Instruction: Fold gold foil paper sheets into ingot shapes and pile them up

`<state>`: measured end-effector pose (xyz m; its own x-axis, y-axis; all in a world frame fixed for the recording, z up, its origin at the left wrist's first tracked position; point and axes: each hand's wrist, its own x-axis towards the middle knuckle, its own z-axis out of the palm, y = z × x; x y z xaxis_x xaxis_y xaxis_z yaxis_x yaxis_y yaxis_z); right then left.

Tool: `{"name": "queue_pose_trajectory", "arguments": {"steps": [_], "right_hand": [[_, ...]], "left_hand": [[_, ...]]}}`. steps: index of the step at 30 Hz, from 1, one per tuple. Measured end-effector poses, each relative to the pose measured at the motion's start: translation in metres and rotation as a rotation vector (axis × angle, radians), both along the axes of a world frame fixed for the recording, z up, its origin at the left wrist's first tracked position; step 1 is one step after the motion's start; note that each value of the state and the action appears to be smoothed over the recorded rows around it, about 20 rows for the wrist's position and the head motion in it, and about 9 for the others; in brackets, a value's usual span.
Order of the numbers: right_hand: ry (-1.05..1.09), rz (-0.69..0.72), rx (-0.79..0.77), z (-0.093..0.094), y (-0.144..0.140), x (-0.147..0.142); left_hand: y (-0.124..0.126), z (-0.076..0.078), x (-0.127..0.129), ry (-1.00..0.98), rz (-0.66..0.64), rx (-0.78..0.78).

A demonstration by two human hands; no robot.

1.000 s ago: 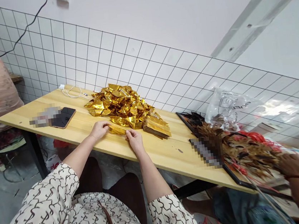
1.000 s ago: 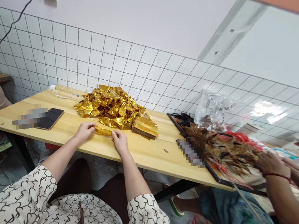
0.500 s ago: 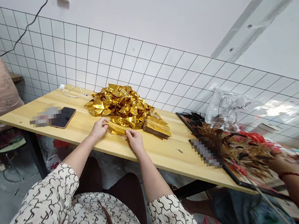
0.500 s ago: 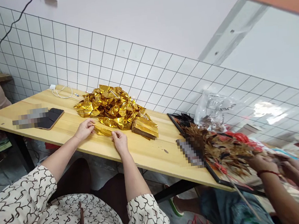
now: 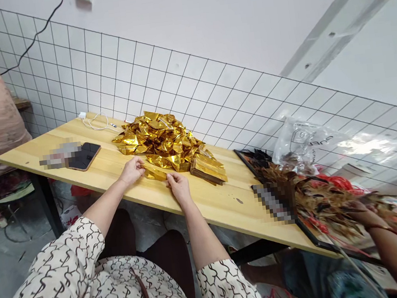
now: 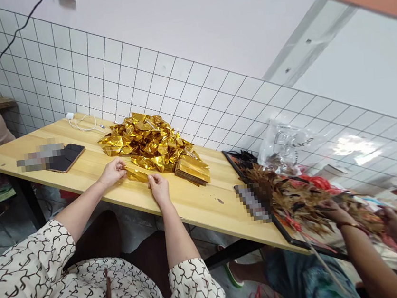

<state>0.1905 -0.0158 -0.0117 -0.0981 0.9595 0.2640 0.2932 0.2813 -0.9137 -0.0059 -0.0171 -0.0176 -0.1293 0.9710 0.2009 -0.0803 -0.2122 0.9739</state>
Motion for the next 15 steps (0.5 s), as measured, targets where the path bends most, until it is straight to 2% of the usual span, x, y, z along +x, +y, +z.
{"name": "queue_pose_trajectory", "arguments": {"steps": [10,15], "right_hand": [[-0.008,0.011,0.005,-0.0040,0.0020,0.0003],[-0.019,0.013,-0.002,-0.0031,0.0018,0.0007]], "left_hand": [[-0.0052,0.0074,0.0001,-0.009,0.011,-0.014],[-0.0041,0.0057,-0.0009,-0.026,0.003,0.016]]}}
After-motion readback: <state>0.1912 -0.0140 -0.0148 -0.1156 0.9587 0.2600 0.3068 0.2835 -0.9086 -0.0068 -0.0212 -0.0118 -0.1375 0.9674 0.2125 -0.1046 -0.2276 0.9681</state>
